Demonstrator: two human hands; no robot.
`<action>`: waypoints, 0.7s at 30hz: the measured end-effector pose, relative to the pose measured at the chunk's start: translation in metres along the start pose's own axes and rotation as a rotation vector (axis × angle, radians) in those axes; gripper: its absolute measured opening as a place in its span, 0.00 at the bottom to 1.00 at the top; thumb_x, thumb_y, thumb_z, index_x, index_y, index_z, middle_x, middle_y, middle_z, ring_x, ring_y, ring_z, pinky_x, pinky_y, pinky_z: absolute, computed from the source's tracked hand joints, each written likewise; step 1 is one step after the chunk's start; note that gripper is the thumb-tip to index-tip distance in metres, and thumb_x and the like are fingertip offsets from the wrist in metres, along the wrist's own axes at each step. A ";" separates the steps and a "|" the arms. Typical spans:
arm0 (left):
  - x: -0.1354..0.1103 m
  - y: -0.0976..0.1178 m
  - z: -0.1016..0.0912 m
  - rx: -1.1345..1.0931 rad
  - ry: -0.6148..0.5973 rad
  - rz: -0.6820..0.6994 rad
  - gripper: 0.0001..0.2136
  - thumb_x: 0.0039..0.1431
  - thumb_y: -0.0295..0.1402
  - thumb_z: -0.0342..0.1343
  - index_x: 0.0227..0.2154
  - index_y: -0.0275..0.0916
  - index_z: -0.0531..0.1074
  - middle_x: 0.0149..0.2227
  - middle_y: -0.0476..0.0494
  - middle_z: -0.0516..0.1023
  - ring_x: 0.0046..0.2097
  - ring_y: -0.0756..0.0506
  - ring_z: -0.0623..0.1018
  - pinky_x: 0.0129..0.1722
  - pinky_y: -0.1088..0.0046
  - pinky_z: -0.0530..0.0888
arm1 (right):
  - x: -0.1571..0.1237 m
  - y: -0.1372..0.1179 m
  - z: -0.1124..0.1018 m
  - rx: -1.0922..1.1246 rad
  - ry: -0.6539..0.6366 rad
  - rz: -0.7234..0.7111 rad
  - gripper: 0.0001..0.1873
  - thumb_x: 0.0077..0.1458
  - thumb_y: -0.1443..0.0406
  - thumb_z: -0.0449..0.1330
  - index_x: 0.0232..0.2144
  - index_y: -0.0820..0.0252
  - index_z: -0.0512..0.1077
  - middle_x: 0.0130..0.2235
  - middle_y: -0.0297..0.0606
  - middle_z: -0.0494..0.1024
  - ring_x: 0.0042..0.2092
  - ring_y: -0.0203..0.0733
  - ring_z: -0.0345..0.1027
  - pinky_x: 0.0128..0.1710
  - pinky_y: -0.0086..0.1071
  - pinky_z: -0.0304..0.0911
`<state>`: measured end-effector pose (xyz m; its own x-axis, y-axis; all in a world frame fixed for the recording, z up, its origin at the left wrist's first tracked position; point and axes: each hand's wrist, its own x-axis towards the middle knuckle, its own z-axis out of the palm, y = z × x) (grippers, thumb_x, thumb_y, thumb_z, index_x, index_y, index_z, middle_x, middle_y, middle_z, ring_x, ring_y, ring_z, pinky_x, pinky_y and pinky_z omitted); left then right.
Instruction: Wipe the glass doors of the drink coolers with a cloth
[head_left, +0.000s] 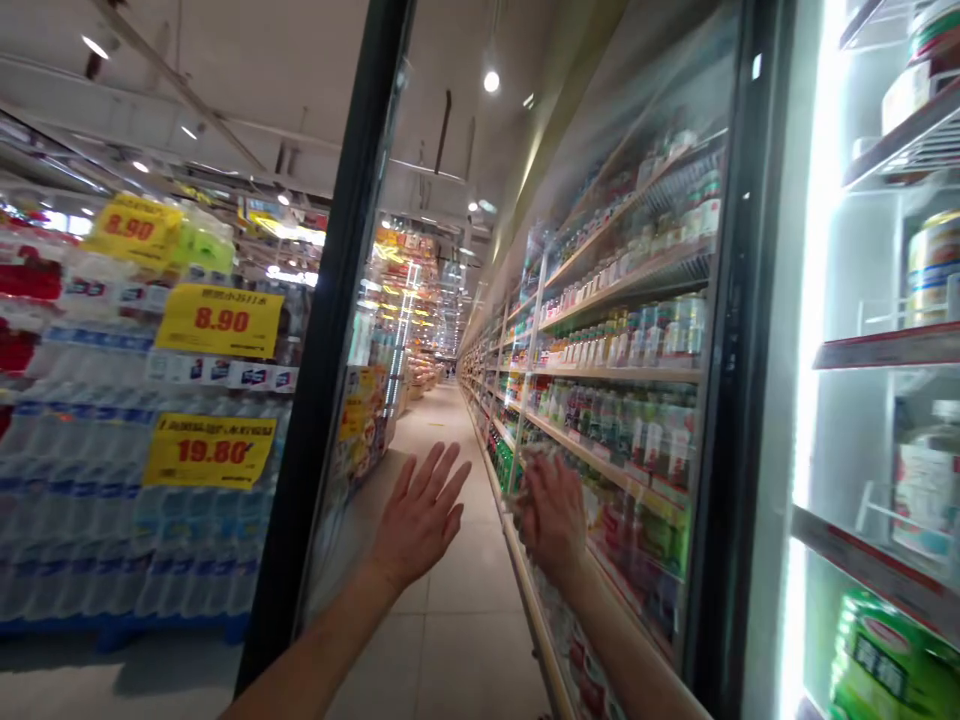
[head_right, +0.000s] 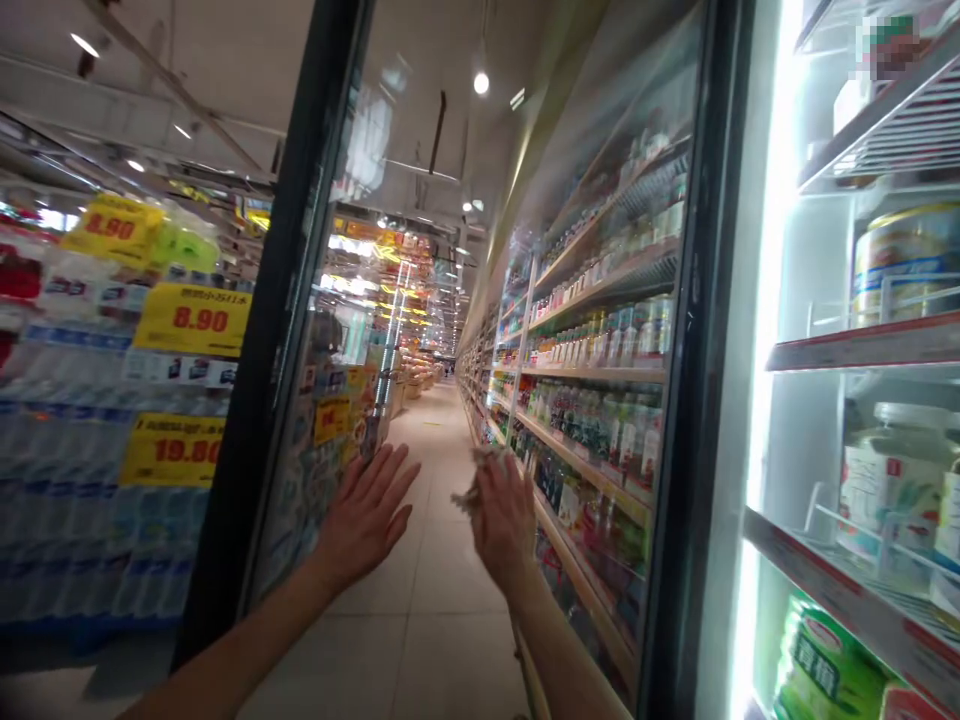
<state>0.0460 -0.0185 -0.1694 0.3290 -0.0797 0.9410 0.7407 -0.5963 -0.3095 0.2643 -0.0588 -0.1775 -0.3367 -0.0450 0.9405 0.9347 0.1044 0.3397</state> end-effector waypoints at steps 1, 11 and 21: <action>-0.003 0.000 0.000 -0.004 -0.003 -0.003 0.21 0.58 0.35 0.49 0.56 0.41 0.61 0.59 0.42 0.62 0.64 0.44 0.54 0.63 0.62 0.47 | -0.001 0.011 -0.002 -0.053 0.052 0.093 0.27 0.55 0.70 0.50 0.58 0.62 0.57 0.57 0.46 0.65 0.64 0.51 0.44 0.59 0.51 0.49; -0.034 0.014 0.000 0.042 -0.011 -0.071 0.25 0.58 0.32 0.48 0.59 0.41 0.55 0.59 0.40 0.63 0.64 0.44 0.53 0.63 0.59 0.47 | -0.055 0.059 -0.021 -0.119 0.019 0.180 0.28 0.57 0.69 0.49 0.60 0.59 0.54 0.59 0.47 0.62 0.64 0.52 0.45 0.58 0.53 0.51; -0.045 0.020 0.004 0.027 -0.039 -0.084 0.26 0.59 0.33 0.48 0.61 0.41 0.52 0.59 0.37 0.62 0.65 0.42 0.52 0.62 0.55 0.49 | -0.069 -0.014 -0.009 0.023 -0.143 0.065 0.31 0.56 0.71 0.48 0.61 0.59 0.50 0.58 0.45 0.64 0.64 0.52 0.43 0.59 0.52 0.49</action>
<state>0.0479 -0.0240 -0.2186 0.2872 0.0013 0.9579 0.7822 -0.5776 -0.2337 0.2756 -0.0658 -0.2474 -0.2898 0.1041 0.9514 0.9528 0.1252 0.2765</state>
